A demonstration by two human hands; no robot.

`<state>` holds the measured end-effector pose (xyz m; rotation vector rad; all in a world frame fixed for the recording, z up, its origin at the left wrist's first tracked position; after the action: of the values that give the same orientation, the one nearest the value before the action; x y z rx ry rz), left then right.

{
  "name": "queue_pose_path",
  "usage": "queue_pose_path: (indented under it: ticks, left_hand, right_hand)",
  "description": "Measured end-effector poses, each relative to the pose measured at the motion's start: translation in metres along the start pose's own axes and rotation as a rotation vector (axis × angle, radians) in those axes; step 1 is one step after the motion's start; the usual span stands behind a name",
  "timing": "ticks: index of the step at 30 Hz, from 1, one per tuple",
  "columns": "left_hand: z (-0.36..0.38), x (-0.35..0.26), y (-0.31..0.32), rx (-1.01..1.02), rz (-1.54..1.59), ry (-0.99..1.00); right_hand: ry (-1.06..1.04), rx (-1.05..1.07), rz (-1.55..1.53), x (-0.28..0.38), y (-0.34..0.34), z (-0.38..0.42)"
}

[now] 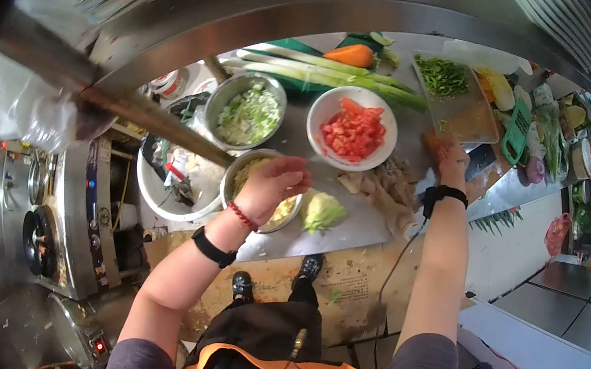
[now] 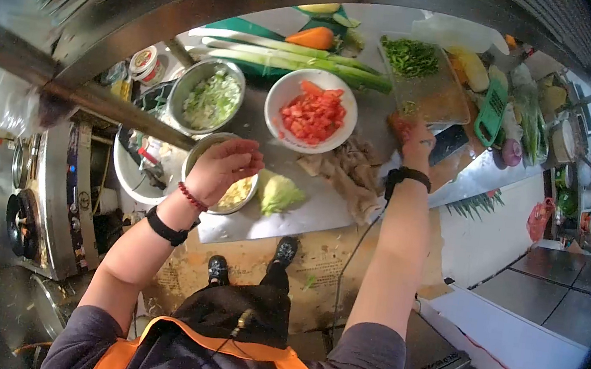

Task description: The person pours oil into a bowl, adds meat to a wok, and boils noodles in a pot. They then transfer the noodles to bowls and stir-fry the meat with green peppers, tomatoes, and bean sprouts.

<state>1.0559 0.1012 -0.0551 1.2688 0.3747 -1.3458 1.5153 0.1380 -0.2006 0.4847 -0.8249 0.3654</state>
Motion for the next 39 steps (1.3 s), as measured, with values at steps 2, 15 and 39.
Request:
queue_pose_path:
  ticks: [2, 15, 39]
  left_hand:
    - [-0.009, 0.012, 0.009, 0.009, -0.062, -0.031]
    - [0.026, -0.013, 0.028, 0.180, -0.199, 0.039]
    - [0.531, 0.016, -0.346, -0.944, 0.279, 0.344]
  right_hand:
    - [-0.042, -0.062, 0.100, 0.009, 0.003, -0.010]
    - [-0.363, 0.003, 0.289, 0.061, -0.130, 0.255]
    - [-1.287, 0.999, 1.802, -0.238, 0.377, 0.236]
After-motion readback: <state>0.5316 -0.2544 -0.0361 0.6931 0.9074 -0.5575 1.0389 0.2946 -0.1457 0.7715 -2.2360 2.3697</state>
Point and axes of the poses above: each hand's wrist, its own z-axis away from the middle knuckle, its own y-axis out of the palm, x = y × z, the point moved 4 cm from there along -z, towards the middle knuckle, and after that the axes turned 8 degrees about y, right-handed, at the moved point
